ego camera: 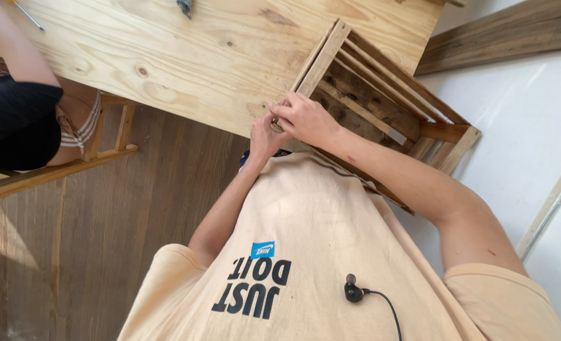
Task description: The person sands the surface and inner slats of a wooden crate using a sanding block, then turns the crate over to sand the bottom and other sides.
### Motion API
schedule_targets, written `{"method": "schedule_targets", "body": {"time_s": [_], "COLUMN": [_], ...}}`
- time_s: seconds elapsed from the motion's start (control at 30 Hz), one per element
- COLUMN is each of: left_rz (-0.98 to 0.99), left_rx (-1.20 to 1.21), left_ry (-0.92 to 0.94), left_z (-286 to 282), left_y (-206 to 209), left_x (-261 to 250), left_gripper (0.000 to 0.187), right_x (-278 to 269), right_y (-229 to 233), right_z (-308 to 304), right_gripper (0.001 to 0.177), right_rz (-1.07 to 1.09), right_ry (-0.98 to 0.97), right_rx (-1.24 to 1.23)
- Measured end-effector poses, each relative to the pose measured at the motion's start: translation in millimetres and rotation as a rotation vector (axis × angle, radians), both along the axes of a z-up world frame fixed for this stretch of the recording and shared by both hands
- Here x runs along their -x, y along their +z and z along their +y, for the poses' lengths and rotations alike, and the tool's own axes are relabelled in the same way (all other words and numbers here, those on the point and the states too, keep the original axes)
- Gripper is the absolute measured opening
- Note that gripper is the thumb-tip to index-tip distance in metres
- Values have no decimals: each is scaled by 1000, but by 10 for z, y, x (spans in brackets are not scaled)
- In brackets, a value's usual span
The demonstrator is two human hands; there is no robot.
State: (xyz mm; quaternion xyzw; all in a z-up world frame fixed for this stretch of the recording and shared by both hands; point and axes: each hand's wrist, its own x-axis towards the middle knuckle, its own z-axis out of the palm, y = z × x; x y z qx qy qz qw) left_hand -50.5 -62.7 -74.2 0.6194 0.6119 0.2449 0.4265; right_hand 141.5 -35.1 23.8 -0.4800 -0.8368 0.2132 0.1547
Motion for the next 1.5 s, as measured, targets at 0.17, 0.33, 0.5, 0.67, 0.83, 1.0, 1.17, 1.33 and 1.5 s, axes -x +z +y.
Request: {"method": "schedule_targets", "body": {"time_s": [0.17,0.33,0.5,0.67,0.83,1.0,1.17,1.33,1.5], "left_rz": [48,67,121,148,179,137,45,26,31], "left_rx": [38,23,-17,60,42,46,52,-63,10], "left_ry": [-37,-72,-141,-180,-217,-256,-328,-418,-469], "left_z": [11,49,66,131,150,202,249,367,595], "left_y": [-183,278,-321,524,122,219,610,454,469], "left_x": [139,54,269,130,151,205,304,212,-122], "left_gripper": [49,44,44,70,74,103,121,93,63], "right_x": [211,100,240,-349,-203,-504,-1142,-971,-521], "right_y": [-159,-71,-372,-403,-519,-532,-457,-801,-766], "right_z": [-21,-216,-55,-412,-125,-426,-758,-722,-327], "right_gripper": [24,23,35,37,37,43,32,42,45], "right_rz": [-15,-76,-62,-28,85,82,65,120,384], "right_ry": [-47,-53,-121,-85,-151,-109,-20,-205,-435], "right_rx": [-63,-107,-309,-383,-415,-398,-362,-400,-389]}}
